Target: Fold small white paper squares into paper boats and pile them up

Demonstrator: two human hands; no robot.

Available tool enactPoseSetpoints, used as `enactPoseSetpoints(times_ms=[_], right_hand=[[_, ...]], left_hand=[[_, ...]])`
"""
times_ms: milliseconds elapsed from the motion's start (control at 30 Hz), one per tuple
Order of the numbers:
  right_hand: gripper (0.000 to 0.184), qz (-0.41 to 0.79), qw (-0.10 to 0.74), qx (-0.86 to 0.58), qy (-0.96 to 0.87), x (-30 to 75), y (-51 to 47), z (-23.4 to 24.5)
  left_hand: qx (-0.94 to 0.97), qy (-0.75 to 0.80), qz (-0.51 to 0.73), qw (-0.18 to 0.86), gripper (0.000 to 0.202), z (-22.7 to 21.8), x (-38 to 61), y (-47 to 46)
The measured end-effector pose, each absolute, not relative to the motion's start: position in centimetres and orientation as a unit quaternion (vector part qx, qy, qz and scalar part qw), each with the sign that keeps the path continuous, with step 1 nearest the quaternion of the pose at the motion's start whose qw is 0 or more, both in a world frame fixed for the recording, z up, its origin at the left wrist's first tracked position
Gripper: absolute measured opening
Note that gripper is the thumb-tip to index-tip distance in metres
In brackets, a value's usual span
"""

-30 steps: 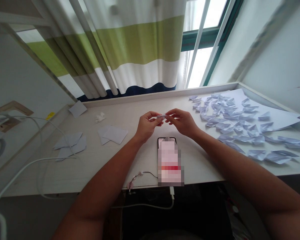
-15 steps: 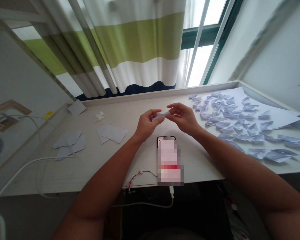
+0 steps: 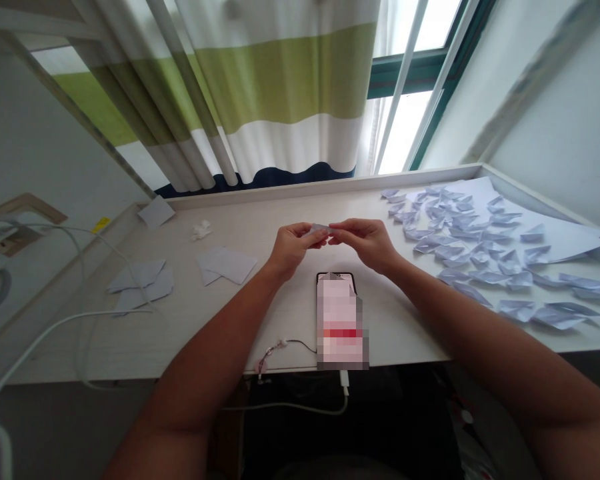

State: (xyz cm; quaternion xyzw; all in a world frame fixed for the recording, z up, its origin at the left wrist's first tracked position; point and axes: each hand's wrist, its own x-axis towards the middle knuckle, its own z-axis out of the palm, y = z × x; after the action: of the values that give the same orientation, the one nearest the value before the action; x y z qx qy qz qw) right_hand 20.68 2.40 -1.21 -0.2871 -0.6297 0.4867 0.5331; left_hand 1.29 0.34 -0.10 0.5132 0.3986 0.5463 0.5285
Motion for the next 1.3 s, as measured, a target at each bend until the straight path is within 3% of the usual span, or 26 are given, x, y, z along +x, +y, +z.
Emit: enactPoseSetpoints(times_ms=[333, 467, 633, 767, 933, 1300], right_hand=[[0.046, 0.511, 0.46, -0.292, -0.665, 21.7, 3.0, -0.9], [0.043, 0.484, 0.505, -0.293, -0.652, 21.4, 3.0, -0.9], [0.038, 0.469, 0.541, -0.302, -0.629, 21.1, 2.9, -0.9], [0.038, 0.455, 0.552, -0.315, -0.624, 21.1, 3.0, -1.1], [0.039, 0.432, 0.561, -0.325, -0.627, 21.2, 3.0, -1.1], [0.038, 0.41, 0.582, -0.326, -0.622, 20.6, 2.5, -1.1]], left_hand=[[0.596, 0.409, 0.513, 0.464, 0.024, -0.3, 1.1, 0.2], [0.576, 0.392, 0.586, 0.415, 0.041, -0.8, 1.5, 0.7], [0.59, 0.408, 0.606, 0.343, 0.035, -0.9, 1.5, 0.8], [0.584, 0.417, 0.595, 0.361, 0.024, -0.8, 1.5, 0.5], [0.538, 0.417, 0.611, 0.404, 0.029, -0.8, 1.7, 0.6], [0.534, 0.447, 0.6, 0.394, 0.041, -0.9, 1.6, 0.4]])
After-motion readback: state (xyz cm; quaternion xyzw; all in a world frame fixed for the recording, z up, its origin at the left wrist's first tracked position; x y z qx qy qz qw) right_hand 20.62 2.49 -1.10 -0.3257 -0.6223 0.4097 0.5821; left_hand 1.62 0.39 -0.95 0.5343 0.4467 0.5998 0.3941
